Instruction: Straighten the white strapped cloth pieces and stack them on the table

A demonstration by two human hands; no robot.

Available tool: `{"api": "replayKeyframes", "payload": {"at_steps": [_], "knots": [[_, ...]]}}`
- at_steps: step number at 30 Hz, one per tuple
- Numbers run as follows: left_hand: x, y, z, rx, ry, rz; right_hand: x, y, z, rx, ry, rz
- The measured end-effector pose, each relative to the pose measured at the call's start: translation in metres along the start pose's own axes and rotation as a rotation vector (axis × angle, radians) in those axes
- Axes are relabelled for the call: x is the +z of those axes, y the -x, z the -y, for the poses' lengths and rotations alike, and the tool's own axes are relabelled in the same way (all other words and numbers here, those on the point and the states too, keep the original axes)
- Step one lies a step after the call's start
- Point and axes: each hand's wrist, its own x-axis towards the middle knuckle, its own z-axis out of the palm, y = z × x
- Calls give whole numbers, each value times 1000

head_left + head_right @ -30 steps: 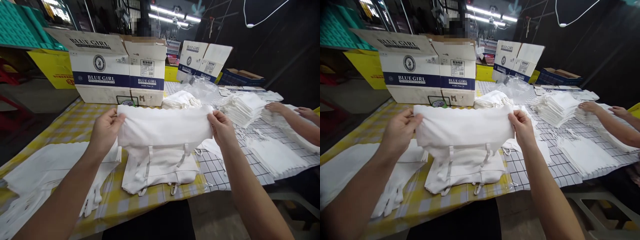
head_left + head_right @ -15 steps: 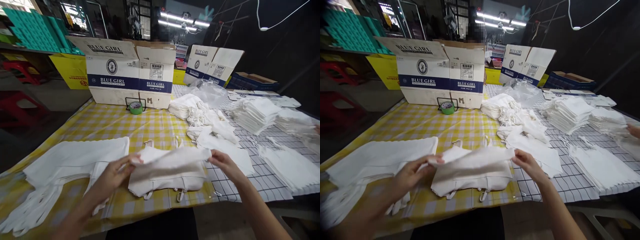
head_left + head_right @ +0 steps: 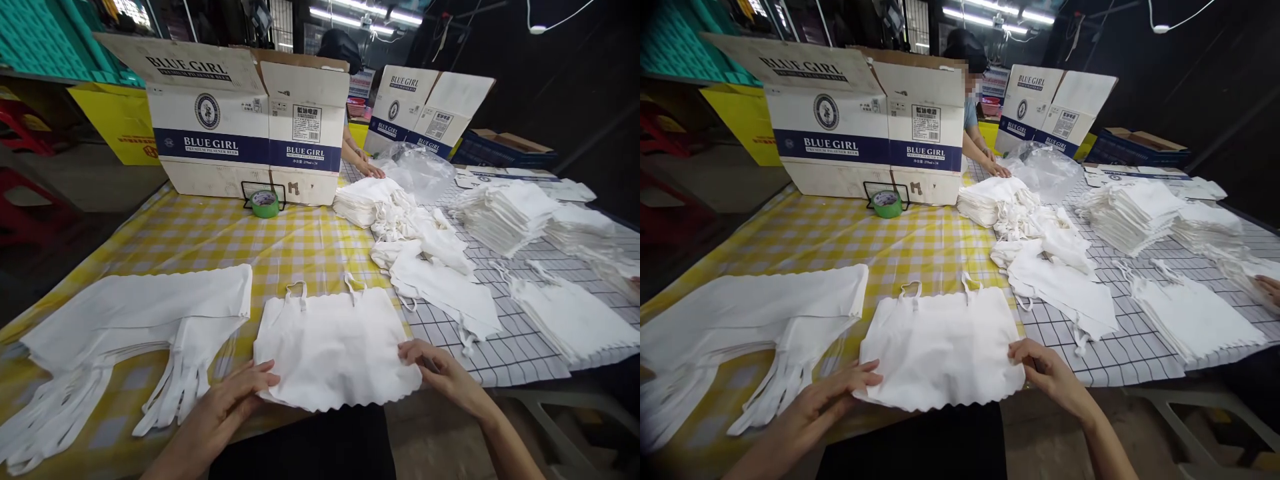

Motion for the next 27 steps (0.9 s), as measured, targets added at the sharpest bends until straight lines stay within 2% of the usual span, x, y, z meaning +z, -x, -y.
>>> {"api": "replayKeyframes", "payload": {"at_steps": [4, 10, 16, 19, 22, 24, 27], "knots": [[3, 1, 10, 8, 5, -40, 9, 0, -3, -42, 84, -24], [5, 2, 16, 57, 55, -34, 15, 0, -10, -118, 158, -76], [4, 7, 14, 72, 107, -31, 6, 12, -15, -39, 26, -142], [0, 8, 6, 42, 145, -55, 1, 15, -16, -10, 1, -187], [-10, 5, -10, 19, 231, -102, -5, 12, -8, -34, -29, -228], [-23, 3, -23, -2, 300, -152, -10, 6, 6, -84, -34, -255], [-50, 10, -33, -40, 365, -338, -14, -6, 41, -171, -43, -309]]}}
